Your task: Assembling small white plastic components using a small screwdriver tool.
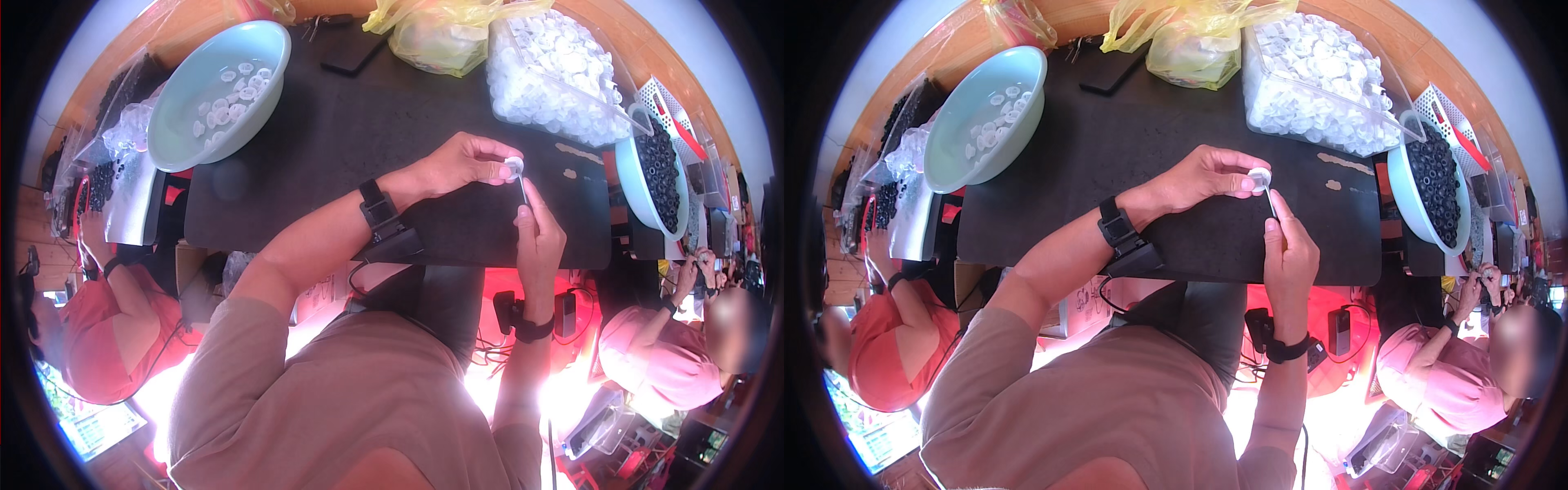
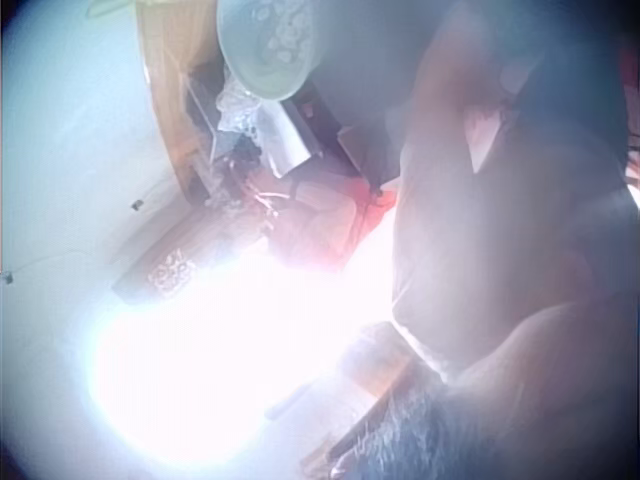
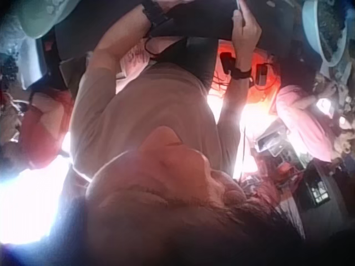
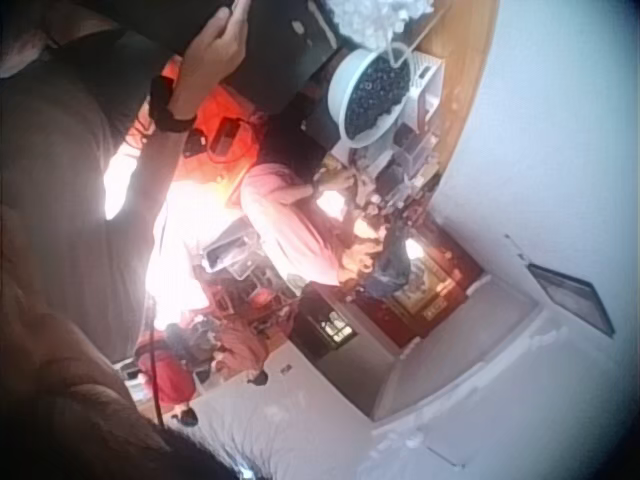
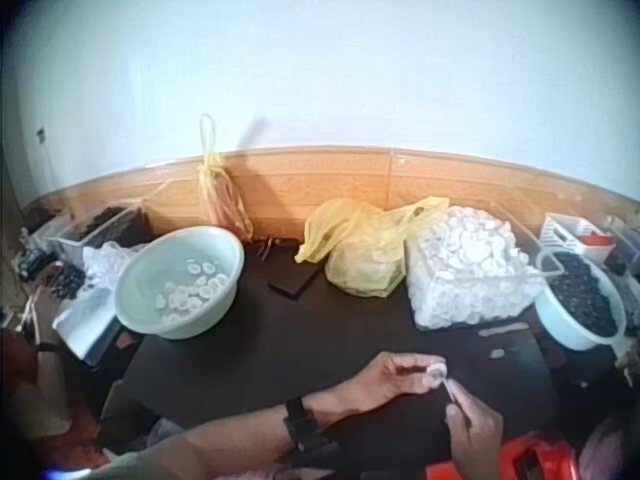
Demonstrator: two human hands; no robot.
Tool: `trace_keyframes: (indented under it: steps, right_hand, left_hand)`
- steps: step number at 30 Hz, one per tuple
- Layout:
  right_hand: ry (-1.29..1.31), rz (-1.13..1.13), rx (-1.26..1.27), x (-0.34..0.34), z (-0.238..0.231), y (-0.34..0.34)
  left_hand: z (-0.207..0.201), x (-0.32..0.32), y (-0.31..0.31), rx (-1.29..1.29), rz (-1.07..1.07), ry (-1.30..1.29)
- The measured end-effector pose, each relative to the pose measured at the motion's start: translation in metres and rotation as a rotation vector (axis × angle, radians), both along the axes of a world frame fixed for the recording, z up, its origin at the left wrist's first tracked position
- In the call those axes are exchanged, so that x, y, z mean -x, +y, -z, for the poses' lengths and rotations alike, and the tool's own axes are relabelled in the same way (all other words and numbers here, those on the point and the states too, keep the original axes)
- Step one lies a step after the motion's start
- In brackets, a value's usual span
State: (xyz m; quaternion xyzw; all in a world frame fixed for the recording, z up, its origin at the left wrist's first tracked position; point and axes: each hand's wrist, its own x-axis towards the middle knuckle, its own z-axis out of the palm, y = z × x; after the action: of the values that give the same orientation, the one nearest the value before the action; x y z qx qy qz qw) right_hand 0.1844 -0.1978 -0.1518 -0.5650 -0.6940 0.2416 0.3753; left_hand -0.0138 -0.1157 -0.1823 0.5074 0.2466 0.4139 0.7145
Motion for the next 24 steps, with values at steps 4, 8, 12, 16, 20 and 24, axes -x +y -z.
trace_keyframes:
  steps: [4,8,12,16,20,24]
  right_hand:
    - [0.002,0.010,-0.011,0.001,0.000,-0.001]
    - [-0.009,0.013,-0.029,0.002,0.001,0.000]
    - [-0.022,0.011,-0.040,0.003,0.000,0.000]
    - [-0.057,-0.006,-0.040,0.002,-0.002,0.000]
    - [-0.047,-0.019,0.038,-0.004,-0.009,-0.001]
    - [-0.080,-0.004,-0.065,-0.011,-0.002,0.001]
  left_hand:
    - [0.001,0.000,0.000,-0.004,0.009,-0.012]
    - [0.002,0.000,0.001,-0.008,0.009,-0.012]
    - [0.000,0.000,0.000,-0.023,0.017,0.037]
    - [0.003,-0.001,-0.001,-0.059,0.018,0.049]
    - [0.004,0.000,0.001,-0.059,0.024,0.048]
    - [0.003,-0.001,0.002,-0.040,0.011,-0.003]
